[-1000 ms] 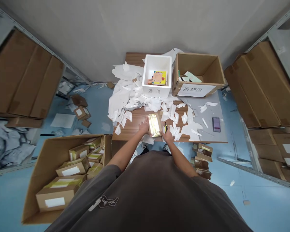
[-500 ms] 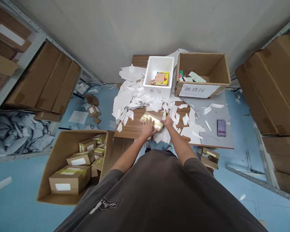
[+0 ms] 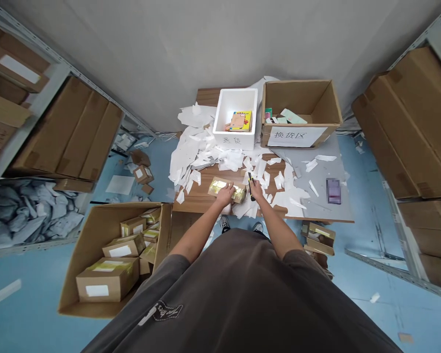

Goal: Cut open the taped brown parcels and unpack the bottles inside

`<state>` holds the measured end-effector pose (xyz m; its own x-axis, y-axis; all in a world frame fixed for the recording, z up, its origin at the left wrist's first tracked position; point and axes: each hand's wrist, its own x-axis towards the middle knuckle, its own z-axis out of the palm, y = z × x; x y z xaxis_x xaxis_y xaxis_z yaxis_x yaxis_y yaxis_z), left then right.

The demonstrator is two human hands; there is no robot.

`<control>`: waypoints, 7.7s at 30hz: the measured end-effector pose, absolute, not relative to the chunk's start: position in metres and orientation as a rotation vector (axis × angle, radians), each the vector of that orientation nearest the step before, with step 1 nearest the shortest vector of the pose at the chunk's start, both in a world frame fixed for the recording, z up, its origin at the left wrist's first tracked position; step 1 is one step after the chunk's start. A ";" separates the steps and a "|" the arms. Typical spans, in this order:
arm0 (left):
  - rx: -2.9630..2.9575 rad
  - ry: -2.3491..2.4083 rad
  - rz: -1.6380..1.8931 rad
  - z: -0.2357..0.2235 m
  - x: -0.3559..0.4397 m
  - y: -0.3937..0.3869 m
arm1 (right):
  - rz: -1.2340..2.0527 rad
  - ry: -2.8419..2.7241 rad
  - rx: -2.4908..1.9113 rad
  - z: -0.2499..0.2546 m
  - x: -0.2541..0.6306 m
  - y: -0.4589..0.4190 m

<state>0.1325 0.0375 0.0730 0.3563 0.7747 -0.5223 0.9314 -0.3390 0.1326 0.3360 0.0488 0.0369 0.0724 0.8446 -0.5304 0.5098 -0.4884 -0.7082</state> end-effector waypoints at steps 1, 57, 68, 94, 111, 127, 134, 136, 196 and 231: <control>2.210 1.485 -0.506 0.073 0.132 0.037 | 1.474 -1.308 -1.949 0.037 0.342 0.040; 2.223 1.491 -0.405 0.041 0.095 0.080 | 1.390 -1.603 -1.944 0.045 0.378 -0.049; 2.317 1.449 -0.073 0.004 0.080 0.084 | 1.110 -2.047 -1.994 0.060 0.348 -0.043; 2.331 1.571 0.214 -0.008 0.078 0.054 | 1.049 -2.078 -2.355 0.075 0.317 -0.040; 2.222 1.661 0.119 0.002 0.083 0.050 | 0.885 -2.038 -2.492 0.068 0.296 -0.023; 2.202 1.636 0.157 0.003 0.089 0.049 | 0.842 -1.962 -2.600 0.069 0.307 -0.031; 2.174 1.680 0.204 0.000 0.090 0.053 | 0.915 -1.894 -2.629 0.076 0.341 -0.041; 2.173 1.666 0.202 0.000 0.090 0.051 | 0.894 -1.821 -2.658 0.076 0.350 -0.046; 2.132 1.728 -0.177 0.058 0.061 0.026 | 1.305 -1.811 -1.909 0.043 0.284 0.061; 1.993 1.667 -0.227 0.043 0.062 0.040 | 1.096 -2.609 -2.095 0.084 0.309 0.050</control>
